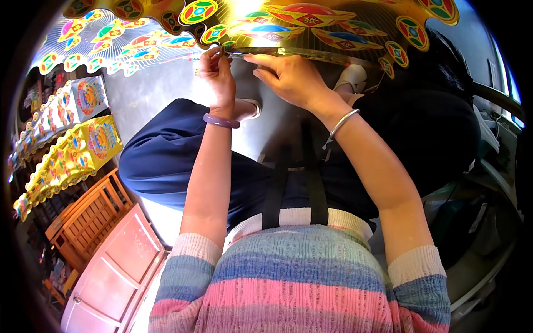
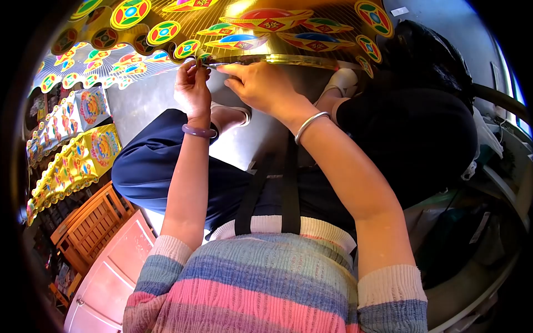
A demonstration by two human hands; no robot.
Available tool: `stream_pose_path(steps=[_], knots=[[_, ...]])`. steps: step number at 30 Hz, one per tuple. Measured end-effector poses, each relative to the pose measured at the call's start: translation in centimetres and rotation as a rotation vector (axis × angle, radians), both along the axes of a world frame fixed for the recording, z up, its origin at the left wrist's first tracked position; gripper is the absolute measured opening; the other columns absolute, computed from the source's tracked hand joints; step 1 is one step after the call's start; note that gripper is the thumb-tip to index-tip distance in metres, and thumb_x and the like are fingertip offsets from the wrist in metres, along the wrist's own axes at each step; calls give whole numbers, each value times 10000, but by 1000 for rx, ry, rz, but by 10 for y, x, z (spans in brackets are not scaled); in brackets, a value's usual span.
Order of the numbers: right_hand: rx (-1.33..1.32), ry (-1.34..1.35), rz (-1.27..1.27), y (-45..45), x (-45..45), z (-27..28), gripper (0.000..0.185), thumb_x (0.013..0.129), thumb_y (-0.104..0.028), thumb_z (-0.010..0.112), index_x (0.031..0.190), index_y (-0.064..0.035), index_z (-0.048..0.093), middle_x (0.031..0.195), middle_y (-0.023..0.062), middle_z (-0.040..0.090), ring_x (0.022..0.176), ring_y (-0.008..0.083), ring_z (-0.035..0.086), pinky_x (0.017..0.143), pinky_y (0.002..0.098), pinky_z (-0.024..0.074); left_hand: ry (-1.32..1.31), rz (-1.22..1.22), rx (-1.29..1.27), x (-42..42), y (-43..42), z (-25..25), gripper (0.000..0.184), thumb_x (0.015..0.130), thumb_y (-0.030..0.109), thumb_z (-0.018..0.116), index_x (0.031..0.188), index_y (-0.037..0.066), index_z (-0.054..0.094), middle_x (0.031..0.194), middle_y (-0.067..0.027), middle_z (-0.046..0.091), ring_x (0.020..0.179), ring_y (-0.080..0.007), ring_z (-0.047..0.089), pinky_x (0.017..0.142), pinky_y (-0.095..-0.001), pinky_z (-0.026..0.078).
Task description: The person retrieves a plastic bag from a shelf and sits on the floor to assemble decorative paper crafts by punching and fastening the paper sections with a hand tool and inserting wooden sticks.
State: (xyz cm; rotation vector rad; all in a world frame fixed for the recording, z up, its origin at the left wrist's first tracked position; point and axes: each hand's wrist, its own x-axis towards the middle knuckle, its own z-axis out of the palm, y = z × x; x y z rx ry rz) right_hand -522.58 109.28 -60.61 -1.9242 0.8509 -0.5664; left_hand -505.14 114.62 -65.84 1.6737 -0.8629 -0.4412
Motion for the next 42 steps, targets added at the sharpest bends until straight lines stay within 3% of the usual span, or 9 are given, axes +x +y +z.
stream_pose_path(steps=[14,22,31,34,35,37,41,42], knots=[[-24,-14,-7,1,4,-4,291,837,-218,604,1120,-159,635,601,107,569,542,235,536,594,329,454,60,-16,-38,1,-1,0,169,830,7,597,998,-2,582,802,-78,648,683,-104,608,638,-224,497],[-63,-50,-15,0,6,-10,291,840,-227,597,1121,-160,634,634,117,590,564,261,554,604,339,463,0,0,5,2,0,0,166,829,13,601,994,7,586,804,-72,653,697,-105,612,641,-222,493],[-247,128,37,-10,6,-2,276,829,-233,595,1100,-207,641,741,121,642,686,287,616,644,371,501,-363,0,110,6,-2,14,123,799,44,654,920,28,636,754,-51,667,660,-76,607,634,-221,487],[-395,238,62,-15,8,1,280,824,-248,597,1100,-233,642,751,109,651,683,284,620,646,371,509,-377,-7,65,8,-4,13,128,770,26,623,895,48,639,742,-78,665,617,-150,622,604,-267,496],[-443,271,70,-16,9,2,282,823,-255,598,1100,-241,642,754,105,654,680,285,621,646,371,510,-393,-15,78,8,-4,14,127,775,32,633,902,45,639,734,-70,665,623,-129,619,608,-253,493],[-364,235,67,-16,9,3,287,820,-263,599,1103,-240,641,759,104,654,674,284,622,643,371,509,-425,-31,105,9,-4,16,131,787,46,653,916,38,640,717,-56,666,635,-86,613,618,-225,486],[-57,164,58,-18,12,4,292,819,-275,597,1108,-253,639,771,99,656,675,280,624,647,378,509,-564,-45,123,10,-5,19,126,774,36,641,899,49,643,709,-66,664,624,-120,625,609,-244,490],[-105,179,71,-19,13,4,289,820,-271,596,1104,-247,641,764,100,655,674,279,624,646,378,507,-564,-41,120,10,-6,19,123,773,35,638,894,51,643,709,-67,663,622,-128,627,607,-248,491]])
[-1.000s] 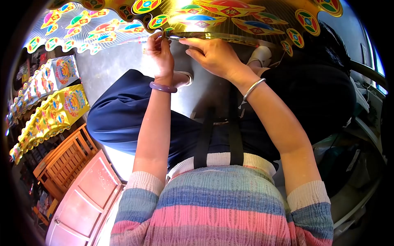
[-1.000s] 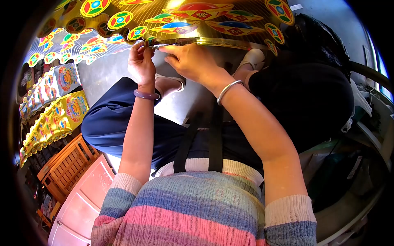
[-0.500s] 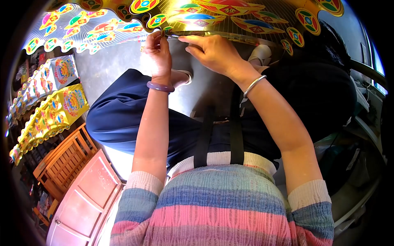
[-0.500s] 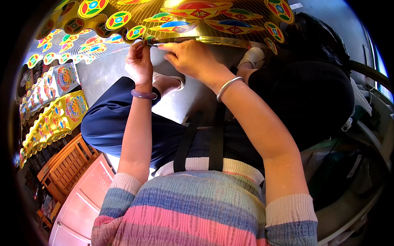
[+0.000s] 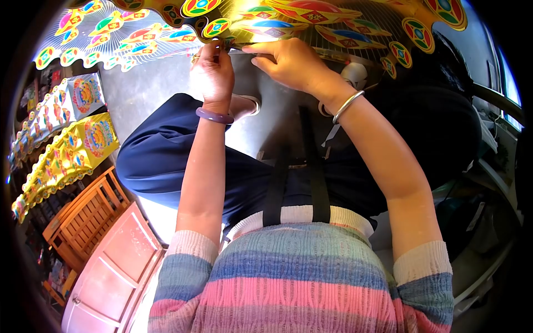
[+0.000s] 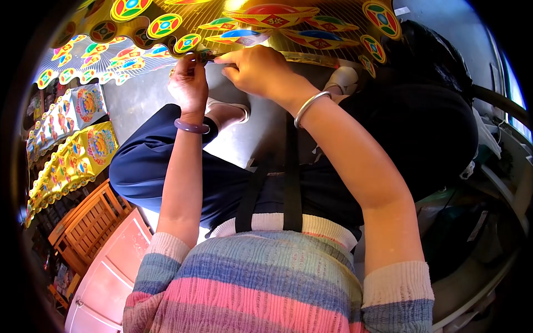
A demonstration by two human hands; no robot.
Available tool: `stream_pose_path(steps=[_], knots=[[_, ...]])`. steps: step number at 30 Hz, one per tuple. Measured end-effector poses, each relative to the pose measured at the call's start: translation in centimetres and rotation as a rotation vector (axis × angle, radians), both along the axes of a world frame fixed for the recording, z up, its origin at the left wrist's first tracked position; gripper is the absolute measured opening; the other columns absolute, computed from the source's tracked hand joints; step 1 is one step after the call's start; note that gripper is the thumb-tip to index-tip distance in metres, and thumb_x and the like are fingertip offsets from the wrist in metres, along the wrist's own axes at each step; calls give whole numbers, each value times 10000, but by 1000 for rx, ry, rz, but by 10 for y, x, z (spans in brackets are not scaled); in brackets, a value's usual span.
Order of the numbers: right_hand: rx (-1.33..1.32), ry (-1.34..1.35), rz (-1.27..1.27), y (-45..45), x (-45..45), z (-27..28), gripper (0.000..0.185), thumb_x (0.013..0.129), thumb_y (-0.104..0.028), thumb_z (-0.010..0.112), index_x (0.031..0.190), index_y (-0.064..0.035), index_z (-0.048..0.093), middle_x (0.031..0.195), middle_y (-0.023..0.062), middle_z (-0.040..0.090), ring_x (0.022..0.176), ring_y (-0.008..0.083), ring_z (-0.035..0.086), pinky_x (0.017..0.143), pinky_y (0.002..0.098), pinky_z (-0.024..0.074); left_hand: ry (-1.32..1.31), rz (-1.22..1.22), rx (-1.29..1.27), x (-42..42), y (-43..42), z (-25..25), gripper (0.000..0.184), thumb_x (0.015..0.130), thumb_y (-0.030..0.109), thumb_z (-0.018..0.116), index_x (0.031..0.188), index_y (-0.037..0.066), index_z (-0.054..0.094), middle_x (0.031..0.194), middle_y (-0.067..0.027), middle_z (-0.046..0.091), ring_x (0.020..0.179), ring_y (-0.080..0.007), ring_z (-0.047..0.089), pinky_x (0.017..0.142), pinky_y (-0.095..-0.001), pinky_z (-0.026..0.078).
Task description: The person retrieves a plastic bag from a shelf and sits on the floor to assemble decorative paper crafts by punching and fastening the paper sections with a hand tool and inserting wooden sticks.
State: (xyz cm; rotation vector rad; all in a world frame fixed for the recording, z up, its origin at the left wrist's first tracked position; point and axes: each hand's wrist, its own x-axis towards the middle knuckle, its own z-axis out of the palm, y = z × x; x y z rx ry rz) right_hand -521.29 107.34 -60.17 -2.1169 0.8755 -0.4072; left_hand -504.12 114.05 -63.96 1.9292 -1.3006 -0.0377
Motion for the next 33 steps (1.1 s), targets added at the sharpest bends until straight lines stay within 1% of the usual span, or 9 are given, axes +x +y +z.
stream_pose_path(steps=[5,8,11,14,17,20,23,26,33], knots=[[-500,155,64,-4,5,8,256,817,-259,589,1057,-213,667,728,110,644,675,279,624,652,379,499,-41,11,-3,0,-1,1,124,763,38,633,883,65,646,704,-70,659,621,-164,626,603,-275,490],[-371,131,48,0,6,9,257,809,-249,595,1051,-208,668,745,108,649,680,274,627,650,381,501,-72,17,2,1,-1,4,132,756,41,631,883,71,647,703,-75,656,622,-183,624,604,-290,489],[97,-51,16,-9,12,0,254,806,-250,595,1047,-213,667,786,111,658,706,276,630,660,391,505,-67,25,7,1,-1,4,134,754,41,628,883,73,646,701,-78,653,622,-192,624,603,-295,488],[-238,32,32,-1,14,-1,253,805,-250,603,1041,-189,669,789,128,656,716,283,630,671,388,504,-45,27,5,0,-1,1,126,761,38,625,881,72,644,699,-80,652,617,-186,626,597,-290,488],[-365,57,47,-2,15,2,231,804,-236,603,1010,-164,679,768,140,648,722,302,626,678,387,502,-34,20,7,2,-1,-2,122,767,39,627,883,71,643,702,-79,656,614,-173,628,595,-282,490],[-179,-103,-6,-2,18,-3,254,803,-233,611,1043,-170,665,765,135,647,712,307,626,664,393,502,44,31,-8,2,-3,-1,117,771,51,639,887,68,645,712,-78,664,616,-156,634,601,-272,494],[83,-33,-30,2,14,7,274,812,-238,604,1074,-175,650,774,130,650,712,309,624,652,399,500,62,60,2,3,-1,0,114,772,73,655,886,64,653,711,-75,671,615,-145,639,609,-266,496],[-169,210,22,8,2,20,295,849,-284,521,1115,-219,632,840,102,672,777,278,641,687,396,507,59,96,13,7,-1,-1,118,774,92,667,888,63,664,709,-75,675,613,-140,642,610,-263,497],[-35,84,-40,12,-1,5,305,849,-288,524,1125,-208,628,891,99,670,803,292,633,723,409,503,160,111,11,13,-3,-4,143,776,104,671,907,48,660,744,-67,689,652,-114,650,636,-250,505]])
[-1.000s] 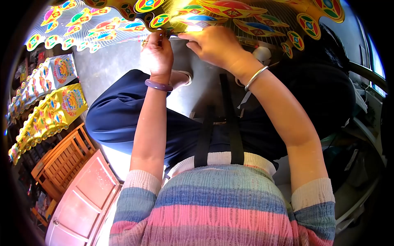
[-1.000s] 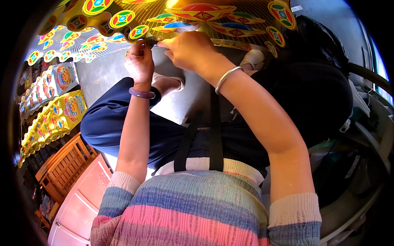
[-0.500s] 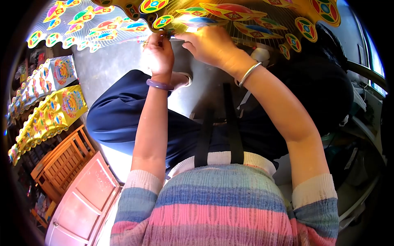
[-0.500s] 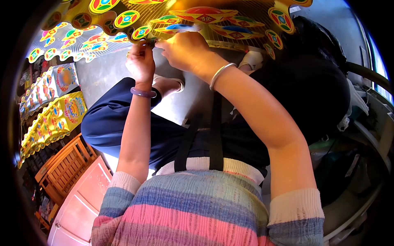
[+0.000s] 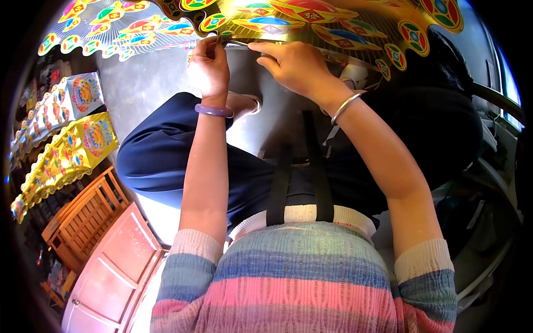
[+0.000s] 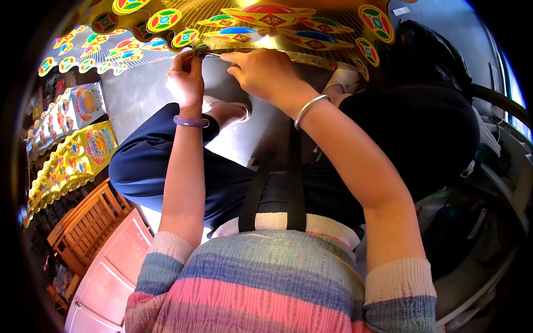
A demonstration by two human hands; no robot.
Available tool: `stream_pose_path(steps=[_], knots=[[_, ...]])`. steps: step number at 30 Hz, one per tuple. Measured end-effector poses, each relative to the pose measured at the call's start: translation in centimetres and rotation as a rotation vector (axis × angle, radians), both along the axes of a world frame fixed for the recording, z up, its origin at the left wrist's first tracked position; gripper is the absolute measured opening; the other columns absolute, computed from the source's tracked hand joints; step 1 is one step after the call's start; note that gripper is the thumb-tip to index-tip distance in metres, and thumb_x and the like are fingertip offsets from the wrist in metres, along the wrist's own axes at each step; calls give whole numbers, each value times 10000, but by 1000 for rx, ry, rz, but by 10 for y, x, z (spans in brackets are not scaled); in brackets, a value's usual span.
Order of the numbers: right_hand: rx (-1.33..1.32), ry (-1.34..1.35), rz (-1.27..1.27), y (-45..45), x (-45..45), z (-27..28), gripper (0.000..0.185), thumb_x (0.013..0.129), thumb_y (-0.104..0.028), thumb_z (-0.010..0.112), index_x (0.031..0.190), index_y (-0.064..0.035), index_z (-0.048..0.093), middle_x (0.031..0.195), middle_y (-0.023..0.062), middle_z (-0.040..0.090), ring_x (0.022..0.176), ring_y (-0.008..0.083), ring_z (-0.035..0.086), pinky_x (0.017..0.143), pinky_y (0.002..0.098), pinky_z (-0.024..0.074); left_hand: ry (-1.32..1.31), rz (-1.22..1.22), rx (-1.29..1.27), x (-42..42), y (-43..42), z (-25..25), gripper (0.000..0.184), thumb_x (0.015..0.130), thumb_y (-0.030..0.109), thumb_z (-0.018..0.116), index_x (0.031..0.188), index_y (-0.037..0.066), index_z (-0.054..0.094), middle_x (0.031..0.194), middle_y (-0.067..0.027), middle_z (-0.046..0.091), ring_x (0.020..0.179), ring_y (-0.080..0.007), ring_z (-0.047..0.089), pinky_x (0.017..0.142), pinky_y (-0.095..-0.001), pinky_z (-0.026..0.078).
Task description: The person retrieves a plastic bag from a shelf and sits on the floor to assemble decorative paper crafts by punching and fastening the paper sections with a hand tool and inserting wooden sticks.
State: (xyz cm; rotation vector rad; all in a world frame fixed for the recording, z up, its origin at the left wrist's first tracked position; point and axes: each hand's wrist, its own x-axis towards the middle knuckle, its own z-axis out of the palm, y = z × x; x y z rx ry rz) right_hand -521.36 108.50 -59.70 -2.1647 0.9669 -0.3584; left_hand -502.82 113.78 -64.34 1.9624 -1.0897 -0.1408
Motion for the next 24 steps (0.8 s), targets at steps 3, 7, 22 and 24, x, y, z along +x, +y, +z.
stream_pose_path(steps=[3,7,22,24], knots=[[44,-28,6,0,4,-2,309,848,-284,523,1127,-201,627,911,97,668,819,290,631,741,402,499,13,-8,14,-1,2,-2,160,774,99,667,922,42,650,755,-70,692,667,-116,655,644,-252,509],[17,-85,1,1,7,-11,305,846,-279,539,1127,-202,629,880,104,665,799,283,629,728,386,497,46,21,40,-2,1,-2,147,761,78,652,907,59,650,747,-78,685,663,-148,661,639,-272,512],[-37,-103,-8,2,14,-24,299,836,-267,582,1122,-191,632,922,97,671,814,272,636,739,350,507,103,-6,-11,2,1,-12,154,778,68,645,930,49,640,732,-71,676,646,-128,642,625,-262,507],[-32,-91,-6,2,14,-24,300,836,-268,583,1123,-192,631,922,96,671,813,272,636,739,352,507,93,3,-14,0,0,-9,153,771,78,646,924,68,646,697,-60,664,609,-135,628,605,-268,497]])
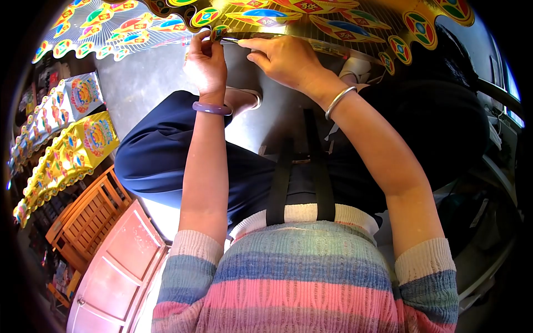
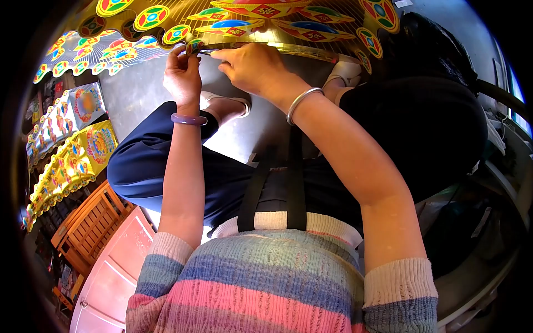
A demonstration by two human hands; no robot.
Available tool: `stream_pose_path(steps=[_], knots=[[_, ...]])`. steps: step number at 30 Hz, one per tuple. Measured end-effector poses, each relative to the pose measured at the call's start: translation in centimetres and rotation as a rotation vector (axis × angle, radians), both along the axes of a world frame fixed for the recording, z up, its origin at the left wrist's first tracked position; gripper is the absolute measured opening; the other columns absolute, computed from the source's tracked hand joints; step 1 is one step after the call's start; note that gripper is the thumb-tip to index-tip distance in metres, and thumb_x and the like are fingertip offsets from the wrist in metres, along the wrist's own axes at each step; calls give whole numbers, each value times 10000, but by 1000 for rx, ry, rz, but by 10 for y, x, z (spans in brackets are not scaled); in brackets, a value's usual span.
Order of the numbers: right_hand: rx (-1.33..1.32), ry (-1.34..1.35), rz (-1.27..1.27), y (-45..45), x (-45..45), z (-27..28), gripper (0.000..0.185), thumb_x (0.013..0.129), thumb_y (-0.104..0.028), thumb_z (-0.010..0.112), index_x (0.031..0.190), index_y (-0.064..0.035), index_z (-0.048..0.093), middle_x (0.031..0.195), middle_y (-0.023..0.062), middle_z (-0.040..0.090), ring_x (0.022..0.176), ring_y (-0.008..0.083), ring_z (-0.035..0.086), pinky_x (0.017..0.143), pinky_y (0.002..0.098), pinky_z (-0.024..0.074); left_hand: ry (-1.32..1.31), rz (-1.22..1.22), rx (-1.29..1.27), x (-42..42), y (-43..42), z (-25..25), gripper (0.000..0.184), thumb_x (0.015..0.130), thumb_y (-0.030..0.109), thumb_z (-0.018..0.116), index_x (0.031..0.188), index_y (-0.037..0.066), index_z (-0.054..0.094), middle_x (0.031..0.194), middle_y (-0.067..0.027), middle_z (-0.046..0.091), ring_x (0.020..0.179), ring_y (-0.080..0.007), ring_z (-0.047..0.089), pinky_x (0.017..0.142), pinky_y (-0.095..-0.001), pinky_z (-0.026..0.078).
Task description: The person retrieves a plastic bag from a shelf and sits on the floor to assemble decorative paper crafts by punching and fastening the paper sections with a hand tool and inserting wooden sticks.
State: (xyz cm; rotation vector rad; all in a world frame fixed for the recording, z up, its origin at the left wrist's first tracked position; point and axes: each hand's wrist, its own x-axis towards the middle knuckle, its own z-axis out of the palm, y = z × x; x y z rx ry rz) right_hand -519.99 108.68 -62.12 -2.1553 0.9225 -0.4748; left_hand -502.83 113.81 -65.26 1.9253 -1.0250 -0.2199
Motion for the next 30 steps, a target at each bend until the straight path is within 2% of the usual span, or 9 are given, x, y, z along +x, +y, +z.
stream_pose_path(steps=[2,5,11,15,18,21,24,27,30], knots=[[-19,-3,3,0,0,1,299,837,-269,583,1122,-194,631,906,91,672,797,272,636,723,353,508,-24,-1,12,-2,0,3,164,772,77,646,936,70,643,680,-57,654,586,-133,612,592,-269,491],[-37,5,7,-1,1,3,293,838,-271,582,1117,-201,634,877,83,672,766,269,634,696,354,510,-29,-28,52,2,1,0,212,789,54,656,998,46,619,743,-61,683,666,-93,646,626,-237,509],[-133,64,21,-3,3,2,283,831,-263,588,1105,-214,640,845,78,669,726,252,633,656,353,509,118,-52,9,8,0,-9,171,806,45,663,970,33,616,697,-54,657,612,-89,627,564,-219,486],[-239,140,39,-5,4,4,289,823,-260,596,1106,-219,639,835,84,668,716,248,633,648,350,507,82,-37,26,8,-1,-9,146,804,31,660,944,27,617,694,-55,653,599,-91,621,544,-217,478],[-171,19,19,-4,8,-1,298,818,-265,600,1110,-219,633,803,84,664,692,251,630,630,354,503,68,-35,11,9,-2,-10,134,798,23,658,926,27,620,694,-55,655,591,-88,617,536,-218,476],[107,-35,-35,-3,11,1,292,812,-273,604,1096,-213,642,768,85,661,673,256,627,622,352,500,73,-28,-6,10,-3,-9,123,791,14,653,910,26,624,692,-56,654,586,-87,615,531,-220,474],[-196,131,38,-5,11,6,275,818,-275,593,1073,-196,658,751,91,659,678,267,627,632,353,500,58,-23,7,12,-3,-9,121,787,11,653,904,26,626,687,-56,654,582,-86,615,528,-221,473],[-367,187,17,-3,13,5,269,825,-273,581,1070,-194,658,768,94,662,695,271,628,652,361,499,48,-18,11,13,-4,-8,123,786,16,660,904,26,627,676,-54,651,577,-86,614,526,-223,472],[-18,-65,-30,0,17,-1,281,818,-263,583,1088,-212,643,762,109,651,674,266,631,611,374,495,37,-12,20,14,-3,-7,127,784,19,667,904,26,627,667,-52,649,573,-86,613,527,-224,473]])
